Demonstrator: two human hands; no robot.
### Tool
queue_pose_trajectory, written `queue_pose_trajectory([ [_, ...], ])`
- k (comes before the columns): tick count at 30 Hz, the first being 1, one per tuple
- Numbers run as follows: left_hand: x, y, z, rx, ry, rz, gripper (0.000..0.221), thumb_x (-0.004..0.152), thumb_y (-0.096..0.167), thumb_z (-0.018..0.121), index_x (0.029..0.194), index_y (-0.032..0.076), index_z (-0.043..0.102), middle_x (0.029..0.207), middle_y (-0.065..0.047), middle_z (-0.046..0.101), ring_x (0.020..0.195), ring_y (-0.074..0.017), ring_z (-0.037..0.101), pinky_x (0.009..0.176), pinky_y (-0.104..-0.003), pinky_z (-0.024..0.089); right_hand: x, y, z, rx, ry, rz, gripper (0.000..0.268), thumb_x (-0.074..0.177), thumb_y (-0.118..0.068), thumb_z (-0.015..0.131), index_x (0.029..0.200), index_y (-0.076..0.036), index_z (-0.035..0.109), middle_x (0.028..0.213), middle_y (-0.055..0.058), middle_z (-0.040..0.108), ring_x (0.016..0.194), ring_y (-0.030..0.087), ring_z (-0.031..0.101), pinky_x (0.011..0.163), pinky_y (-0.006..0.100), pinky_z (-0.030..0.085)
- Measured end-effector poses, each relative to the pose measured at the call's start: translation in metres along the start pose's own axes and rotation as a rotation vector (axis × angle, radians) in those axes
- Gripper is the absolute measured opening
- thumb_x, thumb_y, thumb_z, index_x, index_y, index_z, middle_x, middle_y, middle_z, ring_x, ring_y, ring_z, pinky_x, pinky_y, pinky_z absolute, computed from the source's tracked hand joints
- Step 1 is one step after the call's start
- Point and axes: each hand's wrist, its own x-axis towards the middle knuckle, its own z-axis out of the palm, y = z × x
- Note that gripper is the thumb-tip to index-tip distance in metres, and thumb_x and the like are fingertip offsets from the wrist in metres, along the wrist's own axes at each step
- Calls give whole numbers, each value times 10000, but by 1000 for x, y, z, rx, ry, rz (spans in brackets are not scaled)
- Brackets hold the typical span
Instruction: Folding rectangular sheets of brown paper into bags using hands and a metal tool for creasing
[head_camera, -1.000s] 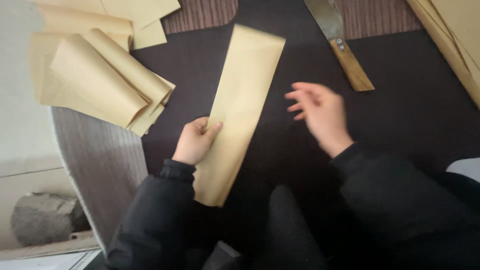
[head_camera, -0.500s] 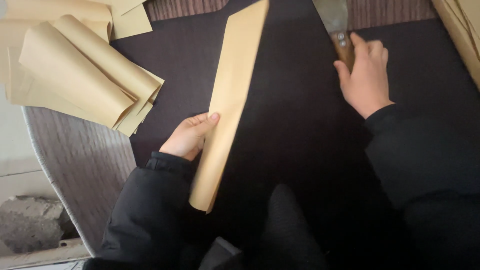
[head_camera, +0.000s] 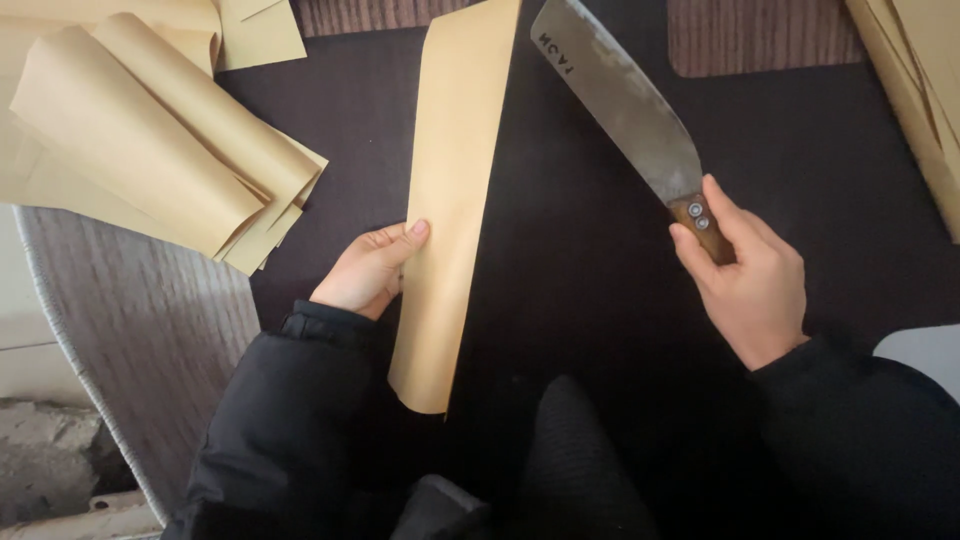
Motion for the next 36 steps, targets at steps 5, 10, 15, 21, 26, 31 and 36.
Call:
queue_pose_trajectory([
  [5, 3, -3, -7, -26, -20, -21, 326, 1000, 215, 670, 1193, -41, 734, 1169, -221, 779, 1006, -288, 770, 911, -435, 640, 0, -9, 4, -27, 108, -38, 506, 1022, -16, 850, 1480, 118, 681, 1193, 266, 759, 977, 303, 717, 865, 392, 569],
  [10, 0, 1, -3, 14, 45, -39, 300, 990, 231, 697, 1139, -23, 753, 1109, -184, 799, 929, -246, 776, 827, -385, 649, 3, -23, 4, -41, 92, -4, 498, 1026, -47, 843, 1479, 90, 687, 1170, 224, 760, 991, 294, 725, 869, 394, 572],
  [15, 2, -4, -5, 11, 33, -25, 257, 1009, 209, 690, 1106, -17, 765, 1070, -181, 806, 891, -237, 782, 765, -359, 654, 1, -19, 6, -55, 80, 25, 504, 1029, -117, 833, 1485, 45, 691, 1194, 209, 761, 1007, 309, 730, 890, 413, 550],
  [21, -7, 4, 9, 27, 75, -44, 307, 1004, 218, 676, 1151, -40, 752, 1121, -195, 795, 953, -249, 770, 867, -377, 637, 0, -21, 6, -37, 69, 27, 498, 1022, -125, 817, 1472, 45, 688, 1257, 229, 756, 1086, 321, 727, 948, 411, 546],
  [26, -7, 3, 8, 27, 82, -41, 318, 1002, 213, 676, 1173, -44, 749, 1137, -196, 792, 965, -249, 768, 860, -379, 641, -1, -23, 4, -27, 63, 63, 501, 1017, -139, 813, 1472, 27, 687, 1285, 224, 751, 1119, 315, 728, 949, 409, 555],
  [31, -7, 2, 9, 37, 96, -51, 311, 992, 222, 687, 1161, -31, 753, 1141, -189, 793, 977, -245, 768, 877, -377, 639, -1, -25, 3, -18, 58, 79, 492, 1019, -153, 806, 1464, 23, 691, 1272, 217, 755, 1112, 308, 727, 941, 402, 558],
  [36, -7, 1, 9, 33, 95, -48, 319, 994, 218, 682, 1175, -36, 747, 1152, -192, 790, 983, -249, 766, 883, -389, 641, -3, -25, 4, 0, 45, 101, 498, 1018, -150, 811, 1470, 18, 688, 1232, 187, 761, 1051, 286, 730, 873, 392, 570],
])
